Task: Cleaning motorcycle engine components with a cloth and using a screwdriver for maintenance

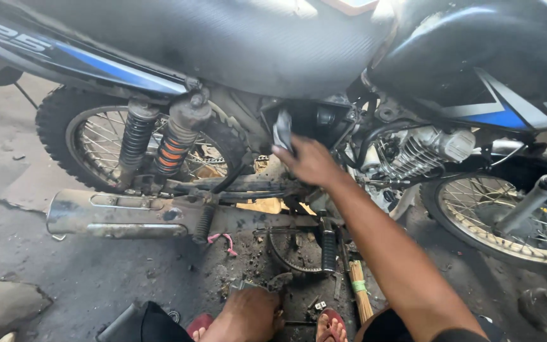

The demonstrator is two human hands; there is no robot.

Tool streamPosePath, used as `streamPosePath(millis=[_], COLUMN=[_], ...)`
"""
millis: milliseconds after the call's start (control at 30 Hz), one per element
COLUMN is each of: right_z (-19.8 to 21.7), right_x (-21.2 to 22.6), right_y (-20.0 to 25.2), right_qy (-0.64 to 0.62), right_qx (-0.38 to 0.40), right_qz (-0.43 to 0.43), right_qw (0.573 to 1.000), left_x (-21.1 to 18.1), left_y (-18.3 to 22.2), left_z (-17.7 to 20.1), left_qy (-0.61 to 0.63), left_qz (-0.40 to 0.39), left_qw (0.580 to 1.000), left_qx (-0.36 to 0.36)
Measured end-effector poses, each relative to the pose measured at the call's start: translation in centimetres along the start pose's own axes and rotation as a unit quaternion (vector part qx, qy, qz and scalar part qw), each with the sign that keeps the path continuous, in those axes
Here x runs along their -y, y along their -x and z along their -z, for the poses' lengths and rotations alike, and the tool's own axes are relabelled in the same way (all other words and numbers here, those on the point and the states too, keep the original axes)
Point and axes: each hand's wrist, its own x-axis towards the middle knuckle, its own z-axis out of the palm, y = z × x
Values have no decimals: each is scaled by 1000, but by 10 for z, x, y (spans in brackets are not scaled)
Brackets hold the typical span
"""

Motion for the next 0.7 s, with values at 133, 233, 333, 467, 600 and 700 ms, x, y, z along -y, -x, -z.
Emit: streamPosePath(millis=[133, 233, 333, 467, 600, 700], right_z=[0, 13, 19, 54, 42, 18], right_x=[2, 31, 0, -2, 0, -38], right_y=[90, 125, 137, 146, 104, 49], right_qy=[-72, -324, -436, -414, 144, 398], right_qx=[-20, -107, -286, -510, -585, -432], right_qz=[-50, -310, -428, -291, 82, 126], right_qw=[996, 888, 738, 696, 794, 799], left_x=[4, -17, 9, 20, 25, 15], left_y=[0, 38, 13, 7, 4, 11], left_z=[8, 40, 13, -9, -9, -9], left_qy=[34, 77, 59, 42, 23, 53], left_qz=[-5, 87, 56, 35, 27, 53], left_qw=[995, 992, 995, 999, 999, 997], left_qx=[92, 56, 55, -4, 23, 18])
